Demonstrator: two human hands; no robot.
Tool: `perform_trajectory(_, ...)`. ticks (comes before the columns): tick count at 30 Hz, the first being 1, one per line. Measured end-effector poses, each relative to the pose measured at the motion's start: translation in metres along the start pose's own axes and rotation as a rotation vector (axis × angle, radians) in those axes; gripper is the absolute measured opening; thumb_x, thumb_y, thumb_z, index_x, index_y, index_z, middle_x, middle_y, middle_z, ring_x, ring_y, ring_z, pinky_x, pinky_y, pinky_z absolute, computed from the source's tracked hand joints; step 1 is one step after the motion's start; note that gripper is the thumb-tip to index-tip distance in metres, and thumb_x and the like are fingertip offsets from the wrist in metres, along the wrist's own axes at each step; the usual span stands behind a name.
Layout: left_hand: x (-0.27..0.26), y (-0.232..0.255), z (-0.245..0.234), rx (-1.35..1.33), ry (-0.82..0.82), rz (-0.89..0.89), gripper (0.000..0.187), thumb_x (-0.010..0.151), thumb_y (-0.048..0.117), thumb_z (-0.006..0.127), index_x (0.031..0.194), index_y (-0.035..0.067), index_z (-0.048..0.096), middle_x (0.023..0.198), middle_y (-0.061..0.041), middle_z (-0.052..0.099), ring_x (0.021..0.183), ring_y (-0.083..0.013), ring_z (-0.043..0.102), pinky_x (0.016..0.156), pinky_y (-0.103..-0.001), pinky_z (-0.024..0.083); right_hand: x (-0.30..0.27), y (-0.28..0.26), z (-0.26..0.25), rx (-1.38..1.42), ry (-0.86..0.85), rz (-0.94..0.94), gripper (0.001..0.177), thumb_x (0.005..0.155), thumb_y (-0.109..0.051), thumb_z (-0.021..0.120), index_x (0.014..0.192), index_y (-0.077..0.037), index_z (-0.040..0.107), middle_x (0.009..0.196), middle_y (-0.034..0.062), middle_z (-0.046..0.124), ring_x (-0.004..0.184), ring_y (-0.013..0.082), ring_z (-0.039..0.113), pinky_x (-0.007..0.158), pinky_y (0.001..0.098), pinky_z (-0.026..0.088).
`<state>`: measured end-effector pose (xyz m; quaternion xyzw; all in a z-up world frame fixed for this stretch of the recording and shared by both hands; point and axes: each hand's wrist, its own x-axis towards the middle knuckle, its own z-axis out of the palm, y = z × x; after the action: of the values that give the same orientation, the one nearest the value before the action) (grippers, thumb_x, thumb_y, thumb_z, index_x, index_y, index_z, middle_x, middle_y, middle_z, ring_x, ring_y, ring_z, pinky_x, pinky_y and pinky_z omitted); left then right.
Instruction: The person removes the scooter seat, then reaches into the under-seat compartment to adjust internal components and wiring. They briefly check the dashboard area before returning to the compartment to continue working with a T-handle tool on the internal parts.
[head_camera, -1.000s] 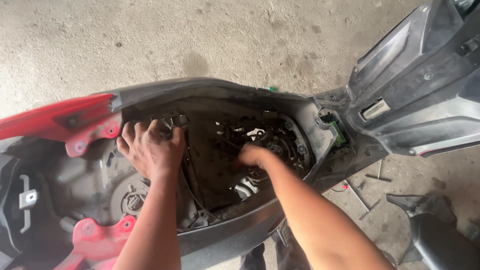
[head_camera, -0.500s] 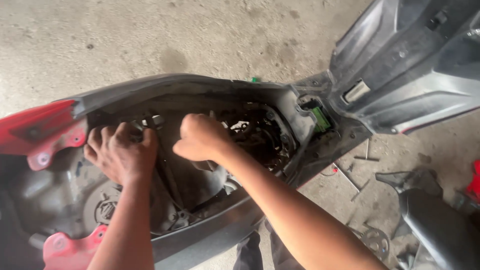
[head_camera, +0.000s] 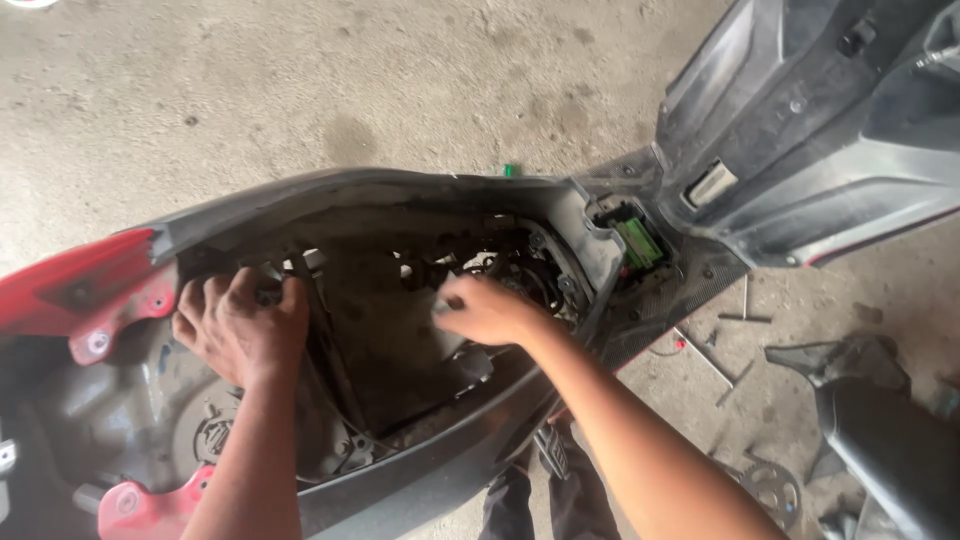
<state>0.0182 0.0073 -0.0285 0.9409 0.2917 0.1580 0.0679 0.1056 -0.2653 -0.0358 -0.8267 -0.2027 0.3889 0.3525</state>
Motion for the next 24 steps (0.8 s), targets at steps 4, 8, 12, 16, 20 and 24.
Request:
perform_trajectory(4, 0.003, 0.008, -0.01, 0.041, -0.053, -0.039, 0.028, 0.078, 0.042, 0.073, 0.086, 0.016, 0.077, 0.112, -0.012, 0.071, 0.132, -0.0342, 0.049, 0.116, -0.05, 0.027, -0.023, -0.001, -0.004, 0.052, -0.14, 0.179, 0.043, 0.086, -0.031, 0.068, 0.121, -0.006, 0.067, 0.097, 0.0164, 0.076, 0.073, 0.0255, 0.073, 0.067, 0.044, 0.058)
perform_trajectory(8, 0.004, 0.011, -0.014, 0.043, -0.043, -0.042, 0.029, 0.077, 0.043, 0.073, 0.084, 0.015, 0.076, 0.111, -0.011, 0.071, 0.132, -0.0334, 0.049, 0.115, -0.05, 0.028, -0.001, 0.05, 0.022, 0.138, -0.105, 0.282, 0.062, 0.085, -0.035, 0.074, 0.132, 0.002, 0.058, 0.114, 0.0199, 0.073, 0.084, 0.029, 0.073, 0.067, 0.0389, 0.059)
perform_trajectory(12, 0.004, 0.009, -0.012, 0.021, 0.003, -0.021, 0.031, 0.076, 0.043, 0.074, 0.088, 0.014, 0.076, 0.111, -0.01, 0.071, 0.134, -0.0324, 0.048, 0.115, -0.05, 0.028, 0.031, 0.041, 0.009, -0.05, 0.076, 0.286, 0.077, 0.085, -0.045, 0.08, 0.137, 0.005, 0.053, 0.123, 0.0234, 0.068, 0.098, 0.0303, 0.071, 0.071, 0.0371, 0.058)
perform_trajectory(16, 0.009, 0.02, -0.03, 0.003, -0.058, -0.096, 0.028, 0.075, 0.042, 0.074, 0.083, 0.015, 0.076, 0.109, -0.01, 0.071, 0.133, -0.0325, 0.048, 0.118, -0.05, 0.026, 0.067, 0.032, 0.021, 0.008, -0.04, 0.423, 0.071, 0.085, -0.045, 0.073, 0.137, 0.0, 0.055, 0.126, 0.0192, 0.069, 0.097, 0.0295, 0.075, 0.073, 0.043, 0.065)
perform_trajectory(20, 0.01, 0.021, -0.029, -0.004, -0.079, -0.099, 0.031, 0.075, 0.043, 0.074, 0.087, 0.015, 0.077, 0.11, -0.012, 0.069, 0.134, -0.0337, 0.046, 0.118, -0.05, 0.025, 0.1, 0.068, 0.075, -0.27, -0.366, 0.228, 0.059, 0.092, -0.05, 0.064, 0.14, -0.017, 0.063, 0.132, 0.0139, 0.071, 0.113, 0.0293, 0.068, 0.094, 0.0425, 0.056)
perform_trajectory(24, 0.009, 0.017, -0.023, -0.01, -0.043, -0.1, 0.032, 0.076, 0.044, 0.073, 0.09, 0.015, 0.078, 0.112, -0.012, 0.069, 0.134, -0.0348, 0.045, 0.117, -0.052, 0.023, 0.112, 0.064, 0.098, -0.41, -0.575, 0.042, 0.057, 0.094, -0.052, 0.061, 0.145, -0.025, 0.061, 0.143, 0.0084, 0.064, 0.126, 0.0288, 0.061, 0.105, 0.0411, 0.049)
